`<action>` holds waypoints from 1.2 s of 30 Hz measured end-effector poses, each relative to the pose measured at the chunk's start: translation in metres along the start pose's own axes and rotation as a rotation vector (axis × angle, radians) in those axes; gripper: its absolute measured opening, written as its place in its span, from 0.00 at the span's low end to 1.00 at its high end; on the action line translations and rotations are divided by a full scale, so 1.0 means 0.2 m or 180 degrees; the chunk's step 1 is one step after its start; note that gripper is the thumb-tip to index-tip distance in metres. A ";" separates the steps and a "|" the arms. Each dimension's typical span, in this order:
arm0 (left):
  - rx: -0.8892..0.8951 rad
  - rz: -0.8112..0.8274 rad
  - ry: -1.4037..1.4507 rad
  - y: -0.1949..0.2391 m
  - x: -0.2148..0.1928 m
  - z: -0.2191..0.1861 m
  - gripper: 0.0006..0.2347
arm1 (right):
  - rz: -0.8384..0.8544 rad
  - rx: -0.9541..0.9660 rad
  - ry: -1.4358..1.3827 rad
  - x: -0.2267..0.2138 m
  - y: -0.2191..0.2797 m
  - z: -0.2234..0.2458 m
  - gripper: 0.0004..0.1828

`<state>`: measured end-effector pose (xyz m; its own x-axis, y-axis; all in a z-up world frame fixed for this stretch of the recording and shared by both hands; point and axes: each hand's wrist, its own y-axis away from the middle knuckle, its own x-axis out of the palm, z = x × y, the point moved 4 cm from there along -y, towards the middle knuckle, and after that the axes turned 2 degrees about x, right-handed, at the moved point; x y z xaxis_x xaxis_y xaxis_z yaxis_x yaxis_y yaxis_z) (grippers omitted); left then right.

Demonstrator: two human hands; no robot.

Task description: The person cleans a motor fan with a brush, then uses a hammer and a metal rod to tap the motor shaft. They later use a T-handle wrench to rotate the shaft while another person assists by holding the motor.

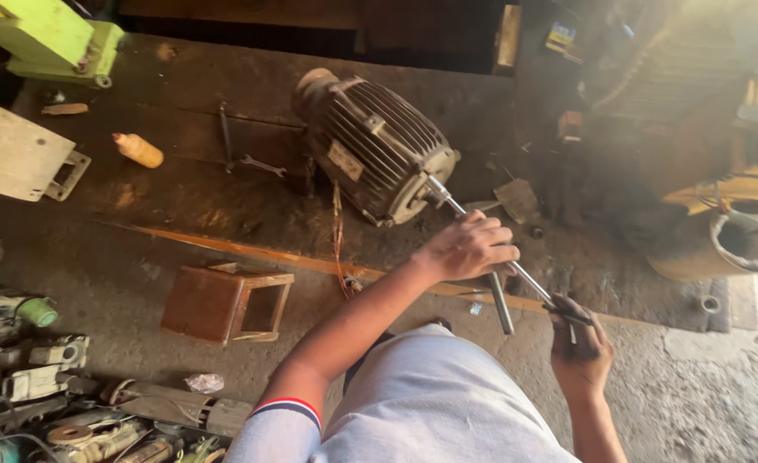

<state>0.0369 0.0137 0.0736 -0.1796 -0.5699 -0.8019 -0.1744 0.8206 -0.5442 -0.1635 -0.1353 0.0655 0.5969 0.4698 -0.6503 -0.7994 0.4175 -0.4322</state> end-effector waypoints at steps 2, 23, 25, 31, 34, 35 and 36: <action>0.0038 -0.0071 0.0034 -0.01 0.00 0.01 0.11 | -0.0130 0.0087 0.0073 0.00 -0.01 0.02 0.10; 0.0070 0.0180 -0.0011 -0.06 0.07 -0.10 0.11 | 0.0766 0.2761 -0.2884 0.09 -0.04 -0.21 0.21; -0.0049 0.0129 0.0113 -0.07 0.05 -0.11 0.10 | 0.0268 0.1665 -0.1514 -0.01 -0.08 -0.15 0.22; -0.0092 0.0178 0.0014 -0.07 0.03 -0.14 0.08 | 0.0286 -0.0909 0.1564 0.01 -0.06 0.08 0.20; -0.0032 -0.0057 0.0008 -0.09 0.02 -0.14 0.08 | 0.0734 0.0336 0.0488 0.11 -0.10 -0.05 0.20; -0.0045 -0.0103 -0.0004 -0.10 0.03 -0.14 0.08 | 0.0841 0.0846 -0.0205 0.12 -0.09 -0.10 0.20; -0.0055 -0.0135 -0.0020 -0.10 0.02 -0.15 0.09 | 0.0939 0.1374 -0.0896 0.12 -0.06 -0.14 0.20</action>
<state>0.0114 -0.0064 0.0878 -0.1656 -0.6038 -0.7797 -0.1986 0.7949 -0.5734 -0.1413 -0.1504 0.0366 0.3961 0.7777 -0.4882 -0.8693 0.4888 0.0733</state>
